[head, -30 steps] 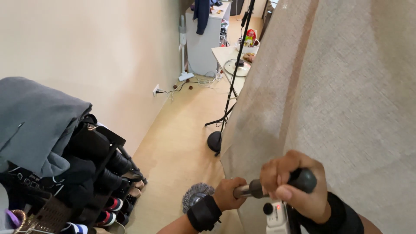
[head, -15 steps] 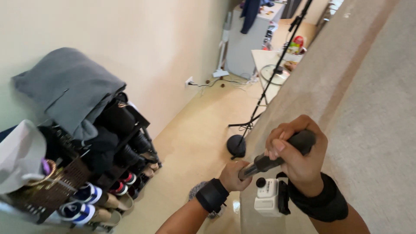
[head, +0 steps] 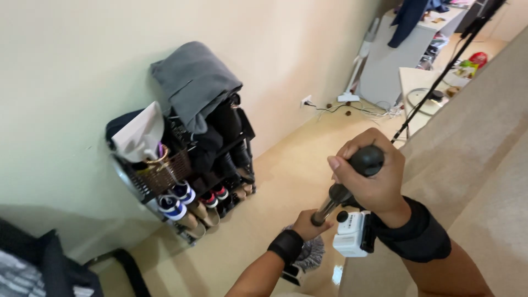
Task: The person mops a light-colored tiled floor in a living area using a spin mop. They move the mop back and forth across the floor, navigating around a black sofa, a shoe rack, and a curtain partition.
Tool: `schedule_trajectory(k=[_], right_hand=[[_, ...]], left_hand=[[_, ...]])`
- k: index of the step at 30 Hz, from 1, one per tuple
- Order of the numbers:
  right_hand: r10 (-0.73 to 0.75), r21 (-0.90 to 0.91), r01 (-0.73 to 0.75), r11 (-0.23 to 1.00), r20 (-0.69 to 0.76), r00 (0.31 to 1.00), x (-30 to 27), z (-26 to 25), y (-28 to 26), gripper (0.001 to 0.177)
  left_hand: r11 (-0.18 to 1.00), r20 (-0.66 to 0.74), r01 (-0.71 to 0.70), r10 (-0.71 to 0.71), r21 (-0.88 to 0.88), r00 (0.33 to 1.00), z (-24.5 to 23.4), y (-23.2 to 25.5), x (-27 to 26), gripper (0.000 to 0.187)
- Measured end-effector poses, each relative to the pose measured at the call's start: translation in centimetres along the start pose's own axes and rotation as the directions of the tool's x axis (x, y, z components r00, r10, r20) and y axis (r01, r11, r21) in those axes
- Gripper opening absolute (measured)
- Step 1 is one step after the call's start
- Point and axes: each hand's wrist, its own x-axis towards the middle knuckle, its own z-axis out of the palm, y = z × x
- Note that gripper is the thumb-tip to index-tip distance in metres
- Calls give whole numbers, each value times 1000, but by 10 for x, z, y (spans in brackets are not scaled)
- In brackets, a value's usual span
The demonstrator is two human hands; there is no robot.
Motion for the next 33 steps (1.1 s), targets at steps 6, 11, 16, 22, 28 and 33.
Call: schedule_trajectory(k=[6,11,16,22,28,33], right_hand=[[-4,-14,5,1000,94,996,-23,48,-35,22],[5,118,-27,993,178,984,-48,103,-87,22],[-31,237,-26,971,232,972,-79,165,-129,22],[-83,416,-88,905,376,923,-94,242,-176,21],[-126,548,-172,819,464,877,-109,301,-211,23],[-152,567,-204,798,516,843,-117,325,-224,24]], left_hand=[[994,-117,-79,88,82,989,-21,3,-61,31],[993,-213,-22,45,112,976,-65,47,-154,27],[987,-299,-32,78,157,951,-110,70,-261,25],[977,-457,61,41,206,889,-154,76,-374,23],[974,-547,158,-44,163,836,-180,88,-468,24],[969,-588,217,-109,117,802,-183,81,-511,25]])
